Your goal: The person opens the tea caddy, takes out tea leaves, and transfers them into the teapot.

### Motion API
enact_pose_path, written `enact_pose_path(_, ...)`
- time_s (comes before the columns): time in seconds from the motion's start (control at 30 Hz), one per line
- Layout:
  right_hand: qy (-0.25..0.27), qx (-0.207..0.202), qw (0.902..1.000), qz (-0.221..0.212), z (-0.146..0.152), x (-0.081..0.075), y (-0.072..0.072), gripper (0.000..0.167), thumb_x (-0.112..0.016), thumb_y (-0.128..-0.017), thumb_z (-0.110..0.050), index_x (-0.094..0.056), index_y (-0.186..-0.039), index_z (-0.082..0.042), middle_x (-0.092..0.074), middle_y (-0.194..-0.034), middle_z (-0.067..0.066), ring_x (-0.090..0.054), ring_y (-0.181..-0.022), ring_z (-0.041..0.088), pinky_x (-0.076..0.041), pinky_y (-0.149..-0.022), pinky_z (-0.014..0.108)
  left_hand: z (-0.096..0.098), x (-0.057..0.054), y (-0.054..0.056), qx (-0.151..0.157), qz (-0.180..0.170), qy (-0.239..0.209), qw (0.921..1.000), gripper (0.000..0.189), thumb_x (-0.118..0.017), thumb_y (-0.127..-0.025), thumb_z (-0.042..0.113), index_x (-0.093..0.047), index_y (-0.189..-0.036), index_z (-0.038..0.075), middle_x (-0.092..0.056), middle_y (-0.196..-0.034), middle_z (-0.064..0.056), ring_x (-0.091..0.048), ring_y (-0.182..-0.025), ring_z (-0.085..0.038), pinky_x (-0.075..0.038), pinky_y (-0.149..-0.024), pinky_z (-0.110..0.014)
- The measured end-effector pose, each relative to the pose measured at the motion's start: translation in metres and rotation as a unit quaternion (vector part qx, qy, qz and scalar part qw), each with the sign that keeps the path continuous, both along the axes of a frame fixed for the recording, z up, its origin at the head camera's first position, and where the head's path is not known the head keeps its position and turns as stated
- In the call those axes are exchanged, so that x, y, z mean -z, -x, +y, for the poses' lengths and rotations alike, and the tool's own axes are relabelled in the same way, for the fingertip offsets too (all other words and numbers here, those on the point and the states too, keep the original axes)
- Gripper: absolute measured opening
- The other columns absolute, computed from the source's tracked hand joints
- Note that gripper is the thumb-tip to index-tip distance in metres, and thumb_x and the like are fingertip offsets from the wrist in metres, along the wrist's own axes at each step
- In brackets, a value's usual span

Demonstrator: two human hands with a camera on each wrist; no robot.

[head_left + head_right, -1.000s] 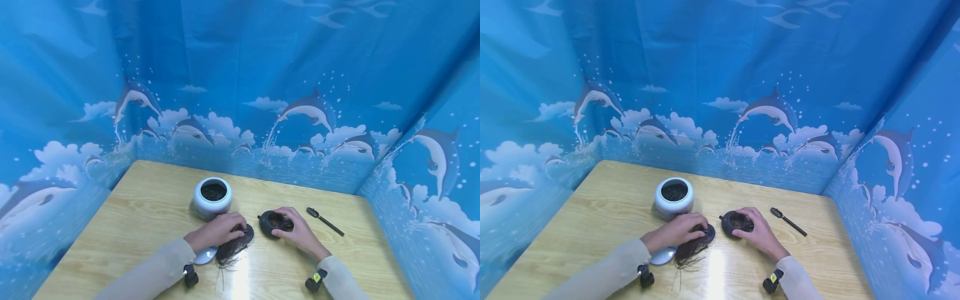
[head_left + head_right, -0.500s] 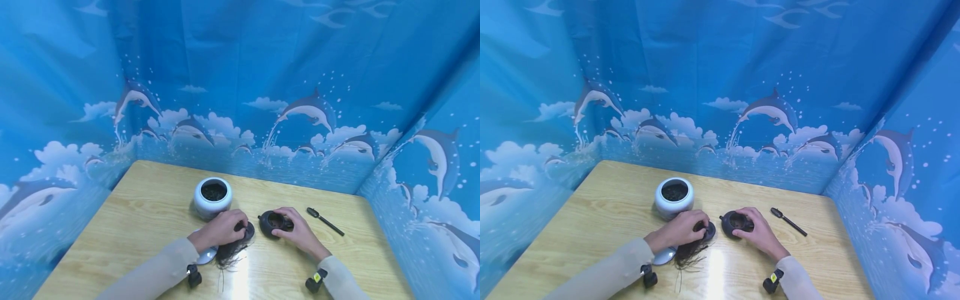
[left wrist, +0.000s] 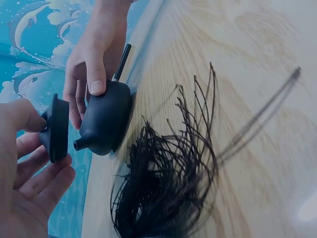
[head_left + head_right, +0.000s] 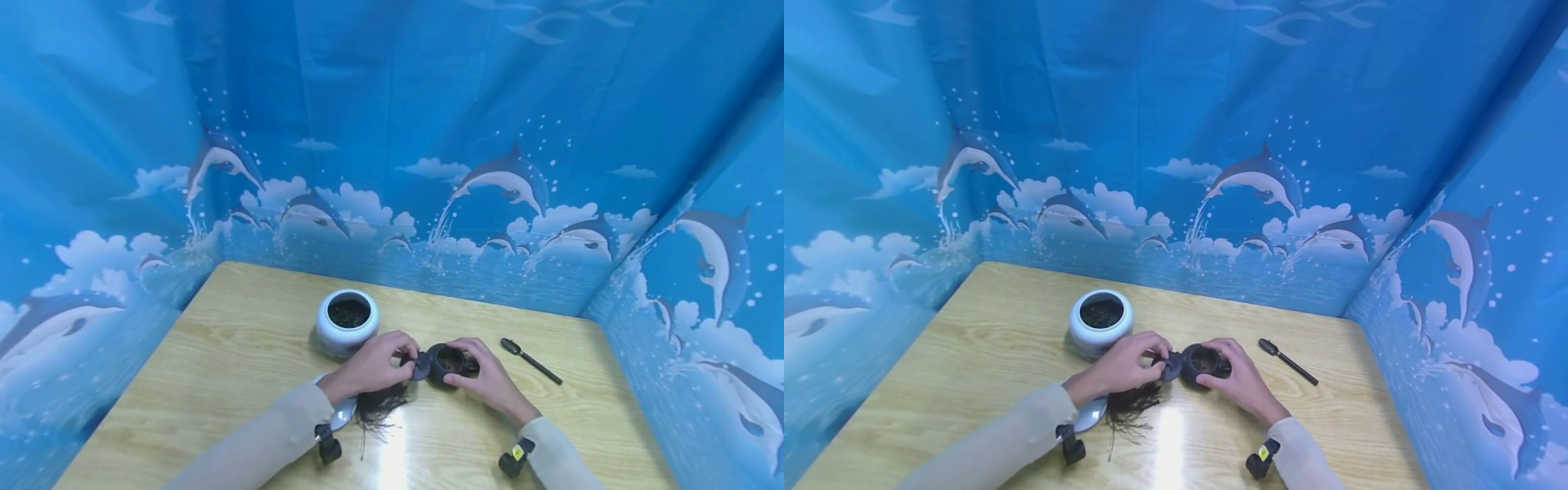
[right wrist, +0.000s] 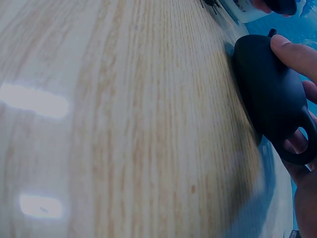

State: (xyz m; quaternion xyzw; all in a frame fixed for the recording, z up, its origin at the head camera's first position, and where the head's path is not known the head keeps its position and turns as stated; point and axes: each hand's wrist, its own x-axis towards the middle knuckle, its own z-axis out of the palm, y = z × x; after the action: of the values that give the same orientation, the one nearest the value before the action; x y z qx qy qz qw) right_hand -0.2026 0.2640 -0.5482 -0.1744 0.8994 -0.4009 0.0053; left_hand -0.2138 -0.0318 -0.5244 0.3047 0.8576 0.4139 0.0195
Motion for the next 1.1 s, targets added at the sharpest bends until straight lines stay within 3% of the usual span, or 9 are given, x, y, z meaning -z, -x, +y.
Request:
enact_pose_path(0.23,0.002,0.002,1.0,0.0,0.0,0.0,0.0,0.068,-0.092,-0.088,-0.039,-0.066,-0.148,-0.022,-0.063,-0.149,0.004,-0.061,-0.139,0.032,-0.049,-0.119,0.062,0.013,0.001,0.005,-0.003,-0.018,-0.023,0.9996,0.007,-0.073,-0.097,0.017,-0.07,-0.102,0.022,-0.075,-0.12,0.004,-0.072,-0.113,-0.011,-0.061,-0.103,-0.025)
enact_pose_path(0.77,0.014,0.007,0.9998,-0.01,0.0,0.001,0.0,0.069,-0.094,-0.087,-0.038,-0.065,-0.147,-0.019,-0.064,-0.147,0.006,-0.063,-0.135,0.031,-0.049,-0.117,0.057,0.045,-0.014,0.017,0.009,-0.01,0.03,0.9995,0.008,-0.076,-0.104,0.026,-0.074,-0.111,0.023,-0.075,-0.126,0.004,-0.071,-0.118,-0.011,-0.06,-0.103,-0.03)
enact_pose_path(1.1,0.008,0.012,0.9998,-0.01,0.001,0.001,0.0,0.067,-0.094,-0.086,-0.039,-0.067,-0.144,-0.021,-0.065,-0.146,0.004,-0.063,-0.135,0.03,-0.049,-0.117,0.058,0.061,-0.006,0.022,0.013,0.006,0.018,0.9997,0.009,-0.078,-0.104,0.026,-0.075,-0.11,0.021,-0.077,-0.124,0.005,-0.071,-0.115,-0.009,-0.059,-0.104,-0.029)
